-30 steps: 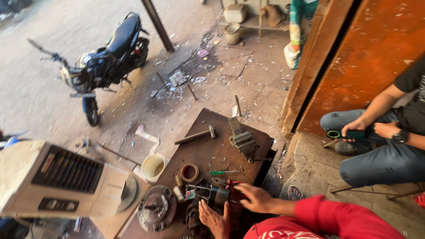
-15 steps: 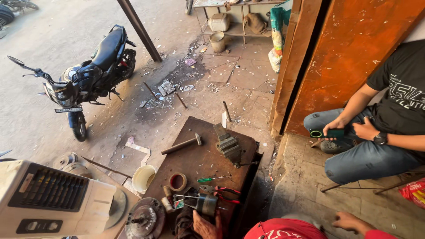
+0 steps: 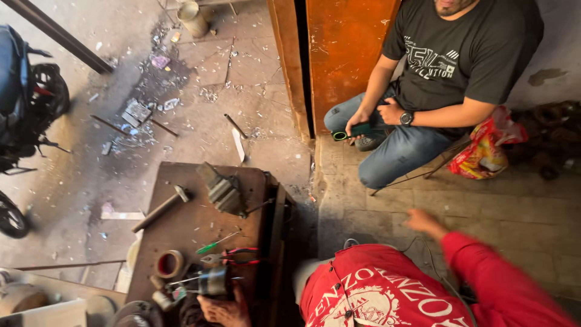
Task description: The person works on a cylindrical electrical component, using pliers to strip and twist wires, and applying tape to insulate connections. The person handles the component repeatedly, adjusting wires and securing them with tape.
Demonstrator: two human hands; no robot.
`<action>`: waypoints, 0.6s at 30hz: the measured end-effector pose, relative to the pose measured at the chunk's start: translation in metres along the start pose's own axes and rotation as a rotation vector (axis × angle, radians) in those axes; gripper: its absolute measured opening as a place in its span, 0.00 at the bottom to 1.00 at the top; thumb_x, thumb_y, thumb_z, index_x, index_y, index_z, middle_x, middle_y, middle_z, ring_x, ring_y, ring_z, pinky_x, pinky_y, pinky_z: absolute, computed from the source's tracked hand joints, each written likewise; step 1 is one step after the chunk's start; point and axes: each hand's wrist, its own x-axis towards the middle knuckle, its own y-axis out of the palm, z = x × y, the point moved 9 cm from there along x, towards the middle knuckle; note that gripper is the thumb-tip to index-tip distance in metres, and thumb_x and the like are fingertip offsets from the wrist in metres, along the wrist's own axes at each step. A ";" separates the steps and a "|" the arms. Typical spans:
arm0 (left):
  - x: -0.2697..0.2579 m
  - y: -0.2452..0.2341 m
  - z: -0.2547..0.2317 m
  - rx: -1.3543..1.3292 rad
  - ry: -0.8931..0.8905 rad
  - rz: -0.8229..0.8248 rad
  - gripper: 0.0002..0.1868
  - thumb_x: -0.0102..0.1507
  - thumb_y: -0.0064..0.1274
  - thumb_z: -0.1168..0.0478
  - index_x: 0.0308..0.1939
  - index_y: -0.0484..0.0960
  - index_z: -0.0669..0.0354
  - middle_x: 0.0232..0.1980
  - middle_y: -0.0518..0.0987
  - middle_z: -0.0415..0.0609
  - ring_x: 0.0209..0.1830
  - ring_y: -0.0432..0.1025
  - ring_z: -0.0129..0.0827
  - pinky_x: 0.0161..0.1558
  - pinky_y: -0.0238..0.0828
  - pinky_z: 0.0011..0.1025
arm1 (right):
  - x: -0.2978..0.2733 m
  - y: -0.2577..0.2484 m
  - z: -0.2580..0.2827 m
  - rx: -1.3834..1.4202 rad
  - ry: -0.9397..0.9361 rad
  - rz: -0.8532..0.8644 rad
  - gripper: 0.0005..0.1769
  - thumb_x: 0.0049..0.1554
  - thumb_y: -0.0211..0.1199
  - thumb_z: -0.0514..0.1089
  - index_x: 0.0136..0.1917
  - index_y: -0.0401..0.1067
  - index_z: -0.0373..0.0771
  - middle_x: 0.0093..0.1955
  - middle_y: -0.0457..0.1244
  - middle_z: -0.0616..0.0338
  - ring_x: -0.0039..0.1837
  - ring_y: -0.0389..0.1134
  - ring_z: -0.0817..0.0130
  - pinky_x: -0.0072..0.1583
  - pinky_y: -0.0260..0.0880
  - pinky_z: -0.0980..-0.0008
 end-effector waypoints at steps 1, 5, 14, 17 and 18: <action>-0.001 0.003 -0.004 0.018 0.000 0.005 0.62 0.58 0.62 0.32 0.78 0.54 0.75 0.67 0.71 0.72 0.63 0.68 0.66 0.60 0.65 0.57 | -0.005 0.021 -0.004 0.169 0.118 0.110 0.29 0.51 0.67 0.56 0.63 0.73 0.42 0.47 0.76 0.45 0.51 0.79 0.51 0.56 0.75 0.54; -0.003 -0.001 0.007 0.100 -0.018 0.138 0.65 0.55 0.60 0.32 0.80 0.51 0.76 0.69 0.69 0.72 0.65 0.65 0.65 0.65 0.63 0.57 | -0.030 0.067 0.063 0.154 -0.335 0.167 0.27 0.52 0.68 0.58 0.58 0.75 0.39 0.57 0.70 0.46 0.59 0.72 0.50 0.59 0.72 0.57; -0.008 0.017 0.010 0.168 -0.114 0.248 0.69 0.53 0.61 0.32 0.82 0.48 0.76 0.73 0.66 0.71 0.71 0.62 0.63 0.69 0.57 0.54 | -0.006 0.047 0.030 0.158 -0.147 0.006 0.26 0.52 0.66 0.58 0.57 0.76 0.40 0.54 0.71 0.46 0.58 0.74 0.50 0.58 0.74 0.56; -0.001 0.024 0.012 0.101 -0.148 0.229 0.66 0.56 0.61 0.32 0.82 0.49 0.74 0.74 0.65 0.69 0.72 0.60 0.61 0.72 0.57 0.54 | -0.002 0.051 0.023 0.073 -0.106 0.054 0.26 0.53 0.66 0.59 0.56 0.77 0.40 0.54 0.71 0.46 0.59 0.73 0.49 0.60 0.73 0.56; -0.001 0.021 0.009 0.062 -0.125 0.187 0.65 0.57 0.61 0.32 0.82 0.49 0.73 0.75 0.64 0.68 0.74 0.59 0.59 0.74 0.57 0.53 | -0.004 0.055 0.023 0.083 -0.159 0.077 0.26 0.52 0.66 0.58 0.57 0.77 0.40 0.55 0.71 0.47 0.59 0.73 0.50 0.61 0.73 0.57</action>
